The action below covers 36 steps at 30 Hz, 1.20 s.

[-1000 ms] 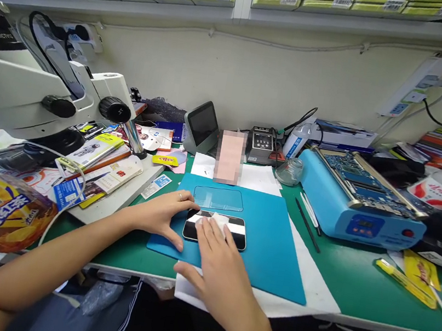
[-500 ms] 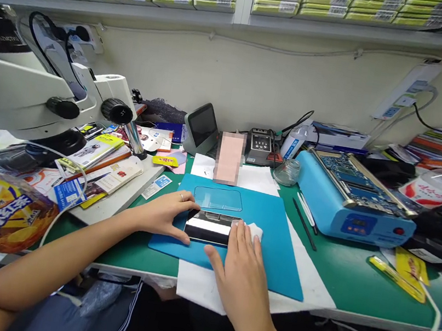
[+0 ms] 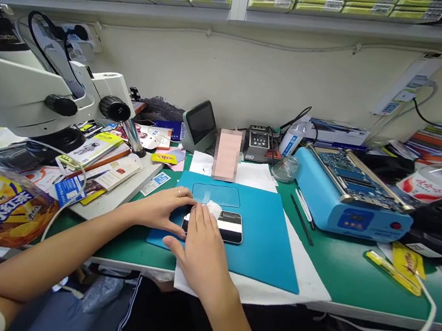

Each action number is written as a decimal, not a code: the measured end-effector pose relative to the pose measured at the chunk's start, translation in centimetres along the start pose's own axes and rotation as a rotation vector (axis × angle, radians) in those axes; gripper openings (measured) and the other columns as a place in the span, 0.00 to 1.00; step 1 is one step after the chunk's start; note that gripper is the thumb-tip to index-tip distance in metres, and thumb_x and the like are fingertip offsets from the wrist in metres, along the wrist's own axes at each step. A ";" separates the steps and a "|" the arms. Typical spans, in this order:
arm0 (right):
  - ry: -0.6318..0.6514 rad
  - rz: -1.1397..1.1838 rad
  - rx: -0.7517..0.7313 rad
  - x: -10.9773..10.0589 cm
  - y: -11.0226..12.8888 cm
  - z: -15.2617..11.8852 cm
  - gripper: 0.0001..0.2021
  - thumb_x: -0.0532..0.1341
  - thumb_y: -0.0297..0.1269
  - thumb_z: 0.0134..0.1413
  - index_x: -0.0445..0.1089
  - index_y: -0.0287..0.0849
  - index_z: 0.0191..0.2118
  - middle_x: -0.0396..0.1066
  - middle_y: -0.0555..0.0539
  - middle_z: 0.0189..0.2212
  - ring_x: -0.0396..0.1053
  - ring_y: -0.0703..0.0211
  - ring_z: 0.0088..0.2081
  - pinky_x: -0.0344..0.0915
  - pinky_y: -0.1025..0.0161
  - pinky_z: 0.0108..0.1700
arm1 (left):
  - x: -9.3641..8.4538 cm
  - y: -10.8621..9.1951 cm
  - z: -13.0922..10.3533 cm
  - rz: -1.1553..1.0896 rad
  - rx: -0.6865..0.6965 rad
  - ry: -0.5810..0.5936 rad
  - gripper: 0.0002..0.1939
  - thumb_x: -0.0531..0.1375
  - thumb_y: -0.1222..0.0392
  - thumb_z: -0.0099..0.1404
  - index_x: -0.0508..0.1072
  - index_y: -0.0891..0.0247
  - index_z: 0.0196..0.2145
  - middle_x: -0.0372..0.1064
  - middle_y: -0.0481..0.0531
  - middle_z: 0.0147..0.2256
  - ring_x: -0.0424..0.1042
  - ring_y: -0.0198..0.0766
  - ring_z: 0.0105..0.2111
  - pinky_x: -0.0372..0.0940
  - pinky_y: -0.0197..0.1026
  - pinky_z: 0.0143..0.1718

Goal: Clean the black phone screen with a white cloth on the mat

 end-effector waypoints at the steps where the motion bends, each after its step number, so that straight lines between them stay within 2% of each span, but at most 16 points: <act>1: 0.002 0.003 -0.019 0.0 0.4 -0.1 0.44 0.44 0.64 0.66 0.52 0.28 0.71 0.49 0.31 0.71 0.46 0.40 0.72 0.52 0.41 0.70 | 0.0 0.0 0.0 -0.004 -0.002 -0.005 0.39 0.67 0.35 0.59 0.69 0.64 0.58 0.68 0.61 0.48 0.70 0.50 0.47 0.67 0.49 0.49; 5: 0.064 0.043 -0.084 -0.4 0.3 -1.6 0.38 0.45 0.58 0.69 0.52 0.33 0.71 0.50 0.38 0.71 0.46 0.43 0.72 0.50 0.41 0.70 | 0.1 -0.1 -0.2 0.003 -0.005 -0.015 0.39 0.67 0.37 0.60 0.67 0.65 0.60 0.67 0.62 0.50 0.70 0.50 0.49 0.67 0.50 0.52; 9: 0.099 0.093 -0.054 -1.4 -2.8 -3.9 0.32 0.45 0.58 0.70 0.54 0.45 0.71 0.52 0.46 0.70 0.47 0.47 0.72 0.48 0.38 0.71 | 0.2 0.0 -0.3 0.014 -0.023 -0.014 0.39 0.67 0.35 0.59 0.68 0.64 0.59 0.68 0.61 0.50 0.70 0.51 0.49 0.67 0.50 0.52; 12: 0.093 0.087 0.024 -1.6 -5.4 -4.8 0.33 0.46 0.58 0.70 0.52 0.45 0.72 0.52 0.44 0.70 0.48 0.46 0.72 0.47 0.35 0.70 | 0.1 -0.1 -0.3 0.020 -0.021 -0.019 0.39 0.66 0.34 0.60 0.69 0.64 0.59 0.68 0.61 0.49 0.70 0.51 0.49 0.67 0.49 0.51; 14: 0.070 0.065 0.054 -1.3 -6.1 -4.6 0.36 0.46 0.59 0.69 0.51 0.41 0.72 0.51 0.41 0.71 0.48 0.45 0.72 0.49 0.35 0.70 | 0.1 -0.1 -0.3 0.017 -0.018 -0.020 0.41 0.63 0.30 0.60 0.68 0.64 0.59 0.68 0.62 0.50 0.70 0.52 0.49 0.67 0.49 0.51; 18: -0.018 -0.025 0.062 -0.6 -4.7 -2.9 0.42 0.46 0.63 0.66 0.53 0.30 0.71 0.50 0.33 0.70 0.49 0.39 0.71 0.54 0.39 0.68 | 0.2 0.2 -0.1 -0.036 -0.016 -0.005 0.44 0.51 0.25 0.65 0.64 0.65 0.63 0.68 0.63 0.49 0.69 0.52 0.48 0.65 0.51 0.50; 22: -0.035 -0.037 -0.031 0.0 -0.9 -0.6 0.44 0.48 0.62 0.66 0.53 0.23 0.70 0.51 0.28 0.69 0.50 0.36 0.70 0.56 0.42 0.68 | 0.1 0.9 0.0 -0.165 -0.029 -0.035 0.40 0.36 0.31 0.73 0.61 0.65 0.64 0.70 0.62 0.48 0.69 0.50 0.48 0.64 0.51 0.52; 25: -0.056 -0.005 -0.089 0.1 0.9 0.1 0.43 0.53 0.60 0.65 0.54 0.23 0.69 0.51 0.28 0.69 0.50 0.37 0.70 0.56 0.43 0.68 | -0.1 1.1 0.0 -0.194 -0.038 -0.072 0.40 0.35 0.32 0.74 0.64 0.65 0.62 0.70 0.62 0.48 0.70 0.49 0.48 0.64 0.52 0.52; 28: -0.080 0.008 -0.132 0.1 1.2 -0.9 0.40 0.54 0.57 0.66 0.55 0.26 0.69 0.52 0.31 0.69 0.52 0.39 0.70 0.57 0.44 0.68 | 0.0 0.9 0.1 -0.167 -0.044 -0.066 0.35 0.39 0.36 0.76 0.68 0.64 0.59 0.70 0.61 0.47 0.70 0.48 0.48 0.65 0.51 0.52; 32: -0.060 -0.026 -0.188 0.0 -0.6 -3.8 0.37 0.51 0.57 0.68 0.54 0.32 0.70 0.52 0.37 0.70 0.54 0.42 0.69 0.61 0.44 0.66 | 0.4 1.0 0.1 -0.117 -0.062 -0.049 0.23 0.46 0.48 0.78 0.72 0.63 0.56 0.69 0.60 0.48 0.70 0.46 0.49 0.66 0.48 0.54; 36: -0.041 -0.075 -0.082 -0.4 -4.9 -5.4 0.38 0.47 0.58 0.69 0.52 0.32 0.71 0.50 0.37 0.70 0.54 0.41 0.69 0.62 0.42 0.65 | 0.5 1.0 0.1 -0.092 -0.056 -0.052 0.20 0.46 0.52 0.78 0.73 0.63 0.55 0.69 0.60 0.49 0.70 0.46 0.50 0.65 0.48 0.54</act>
Point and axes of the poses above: each hand's wrist, its own z-axis towards the middle knuckle, its own x-axis out of the palm, y = z × x, the point moved 9 cm from there along z, towards the middle knuckle
